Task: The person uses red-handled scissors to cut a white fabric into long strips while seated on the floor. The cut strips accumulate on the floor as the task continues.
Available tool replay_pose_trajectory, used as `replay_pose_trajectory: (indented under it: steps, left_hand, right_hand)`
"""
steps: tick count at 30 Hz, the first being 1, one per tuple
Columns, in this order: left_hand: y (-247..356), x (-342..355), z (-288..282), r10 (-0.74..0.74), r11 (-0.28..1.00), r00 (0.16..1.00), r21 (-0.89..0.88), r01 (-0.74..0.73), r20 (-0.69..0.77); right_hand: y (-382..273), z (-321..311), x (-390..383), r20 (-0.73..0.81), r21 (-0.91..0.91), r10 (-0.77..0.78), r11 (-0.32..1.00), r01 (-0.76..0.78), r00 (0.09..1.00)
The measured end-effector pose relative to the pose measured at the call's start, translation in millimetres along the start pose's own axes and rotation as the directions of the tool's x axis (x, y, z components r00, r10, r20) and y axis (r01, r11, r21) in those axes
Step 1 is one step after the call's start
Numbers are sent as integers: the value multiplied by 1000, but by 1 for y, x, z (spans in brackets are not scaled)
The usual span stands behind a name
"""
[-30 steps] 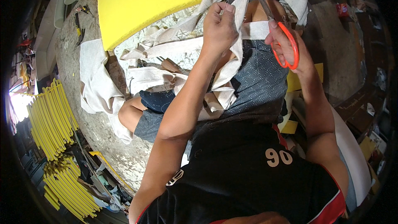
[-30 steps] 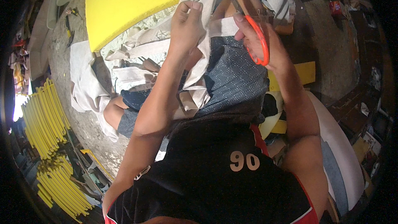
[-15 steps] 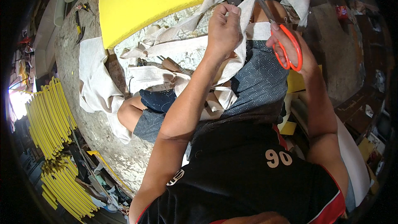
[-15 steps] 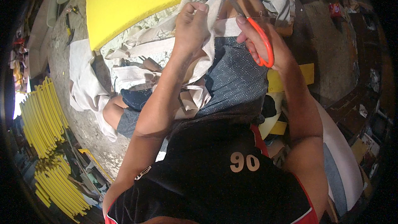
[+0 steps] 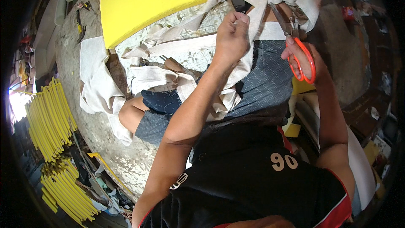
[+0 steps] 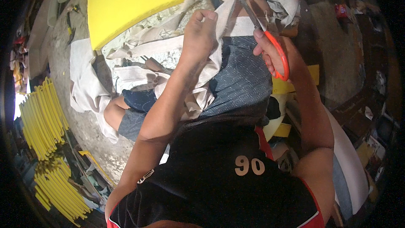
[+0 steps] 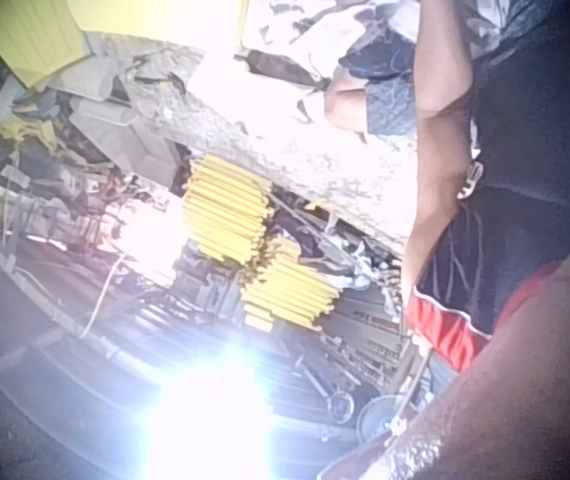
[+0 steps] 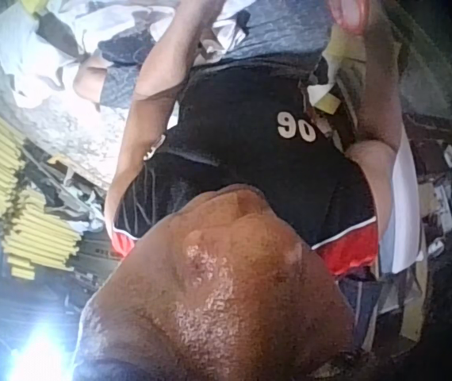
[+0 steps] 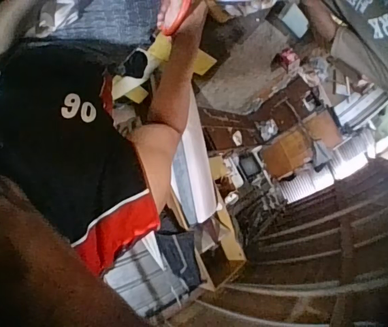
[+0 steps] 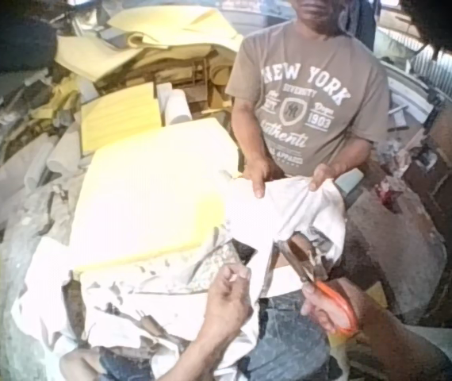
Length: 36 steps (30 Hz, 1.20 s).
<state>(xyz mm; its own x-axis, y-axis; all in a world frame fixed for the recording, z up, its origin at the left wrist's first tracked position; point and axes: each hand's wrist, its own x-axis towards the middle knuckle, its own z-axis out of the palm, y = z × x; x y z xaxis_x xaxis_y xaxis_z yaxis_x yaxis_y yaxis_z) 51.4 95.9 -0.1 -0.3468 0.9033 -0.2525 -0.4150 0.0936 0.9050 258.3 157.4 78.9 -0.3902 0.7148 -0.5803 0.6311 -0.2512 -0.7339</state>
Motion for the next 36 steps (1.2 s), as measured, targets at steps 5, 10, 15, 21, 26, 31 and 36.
replay_pose_trajectory:
  steps: [5, 10, 15, 21, 26, 31, 36]
  left_hand:
    - [9, 5, -1, 5, 1000, 1000, -28, -6, -12]
    - [8, 7, -2, 7, 999, 1000, -43, -6, 10]
    - [3, 8, -1, 38, 999, 999, -21, -38, 0]
    - [7, 7, 1, 17, 1000, 1000, -18, -17, 8]
    - [7, 8, 0, 24, 999, 1000, -42, -24, 12]
    - [7, 9, 1, 20, 999, 1000, -32, -20, 4]
    - [6, 8, 0, 32, 999, 999, -21, -32, 4]
  right_hand:
    - [-3, 0, 1, 8, 5, 8, 1000, -8, 1000]
    - [-10, 6, 6, 14, 10, -52, 999, 52, 999]
    - [-9, 6, 11, -14, 12, -51, 999, 51, 999]
    - [-11, 8, 13, -25, 8, -65, 998, 65, 998]
    - [-10, 8, 13, -18, 11, -47, 999, 47, 999]
    - [-13, 9, 14, -17, 32, -77, 996, 78, 997]
    - [-17, 14, 16, -49, 42, -55, 998, 57, 997]
